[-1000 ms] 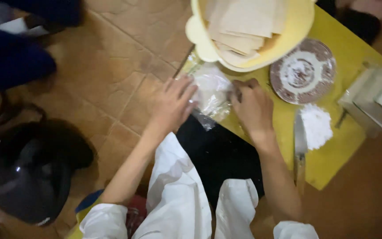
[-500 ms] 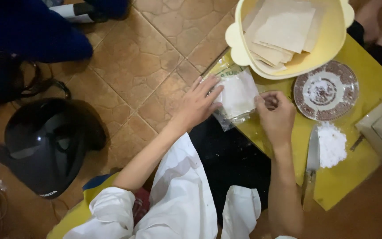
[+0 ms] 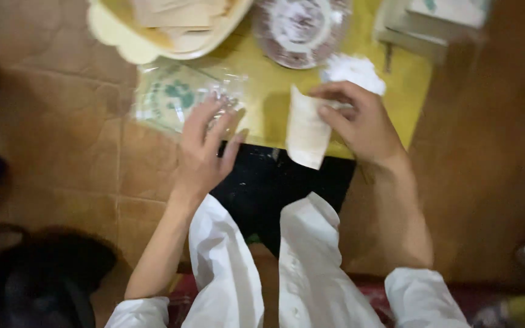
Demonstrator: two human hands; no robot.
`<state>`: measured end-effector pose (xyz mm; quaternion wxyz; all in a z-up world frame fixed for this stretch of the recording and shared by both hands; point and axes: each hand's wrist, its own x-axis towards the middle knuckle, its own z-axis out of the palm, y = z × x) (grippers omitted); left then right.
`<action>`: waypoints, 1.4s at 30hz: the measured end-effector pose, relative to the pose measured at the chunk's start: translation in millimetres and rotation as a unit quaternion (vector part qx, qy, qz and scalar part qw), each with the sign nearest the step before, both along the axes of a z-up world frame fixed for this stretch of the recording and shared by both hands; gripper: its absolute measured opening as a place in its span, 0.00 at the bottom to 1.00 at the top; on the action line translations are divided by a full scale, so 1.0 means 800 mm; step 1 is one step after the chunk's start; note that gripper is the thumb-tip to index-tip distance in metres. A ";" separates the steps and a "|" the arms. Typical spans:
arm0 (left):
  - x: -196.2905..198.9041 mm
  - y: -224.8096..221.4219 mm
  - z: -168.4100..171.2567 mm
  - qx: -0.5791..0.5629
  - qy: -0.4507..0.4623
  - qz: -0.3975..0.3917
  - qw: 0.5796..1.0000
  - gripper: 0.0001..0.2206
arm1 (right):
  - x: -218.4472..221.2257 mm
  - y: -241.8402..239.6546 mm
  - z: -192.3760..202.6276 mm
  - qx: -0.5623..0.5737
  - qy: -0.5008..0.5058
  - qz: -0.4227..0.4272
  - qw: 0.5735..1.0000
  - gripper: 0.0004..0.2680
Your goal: Cutting square dough wrappers into smaller pieces using a knife on a flat work surface.
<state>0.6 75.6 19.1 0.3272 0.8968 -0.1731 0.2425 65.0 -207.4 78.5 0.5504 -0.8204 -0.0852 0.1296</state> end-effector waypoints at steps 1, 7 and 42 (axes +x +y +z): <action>0.003 -0.021 0.002 -0.036 -0.037 -0.039 0.998 0.16 | 0.003 -0.004 0.000 0.031 0.019 0.018 0.999 0.12; 0.020 -0.070 -0.016 0.077 0.011 -0.142 0.987 0.09 | -0.013 -0.039 -0.001 -0.201 -0.087 -0.009 0.976 0.12; 0.003 -0.088 -0.025 0.131 0.161 -0.120 0.971 0.16 | -0.128 -0.073 -0.034 -0.231 -0.095 -0.112 0.962 0.14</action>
